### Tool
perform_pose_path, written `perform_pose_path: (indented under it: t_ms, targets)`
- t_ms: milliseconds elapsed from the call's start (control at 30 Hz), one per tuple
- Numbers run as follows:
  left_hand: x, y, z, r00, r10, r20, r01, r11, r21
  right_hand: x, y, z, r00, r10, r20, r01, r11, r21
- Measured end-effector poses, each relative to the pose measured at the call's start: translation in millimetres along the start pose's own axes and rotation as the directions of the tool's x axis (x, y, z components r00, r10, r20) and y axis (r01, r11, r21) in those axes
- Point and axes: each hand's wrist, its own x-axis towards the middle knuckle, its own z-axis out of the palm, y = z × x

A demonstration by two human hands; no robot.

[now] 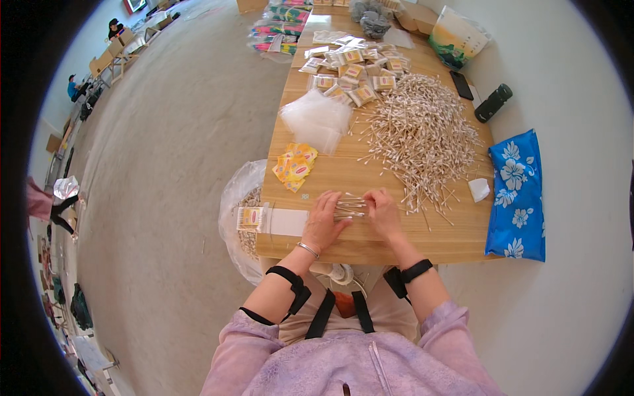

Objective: The person is seen taking cotton swabs from a large pile, aligning them, and putting them into small plastic bags.

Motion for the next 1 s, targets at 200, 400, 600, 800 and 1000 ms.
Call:
perform_pose_path:
  t_ms: [200, 400, 600, 800, 1000]
  targets:
    - [2.6, 3.2, 1.4, 0.996, -0.01, -0.09, 0.006, 0.999, -0.046, 15.2, 4.9, 17.6, 0.992, -0.096, -0.077, 0.067, 0.947, -0.314]
    - [1.5, 1.1, -0.7, 0.997, -0.032, -0.071, 0.025, 0.995, -0.098, 6.4, 6.6, 31.4, 0.991, -0.104, -0.08, 0.095, 0.989, -0.109]
    - [4.5, 1.6, -2.8, 0.996, -0.064, -0.06, 0.055, 0.988, -0.142, 0.1, 3.5, 48.2, 0.955, 0.002, -0.298, 0.011, 0.999, 0.042]
    - [-0.5, -2.0, -0.4, 0.994, -0.052, -0.097, 0.04, 0.992, -0.118, 1.3, 1.5, 56.2, 0.834, 0.184, -0.521, -0.029, 0.956, 0.291]
    - [4.4, -3.5, 0.5, 0.999, -0.002, -0.051, -0.003, 0.996, -0.088, -1.7, -8.2, 63.8, 0.964, 0.113, -0.241, 0.046, 0.822, 0.567]
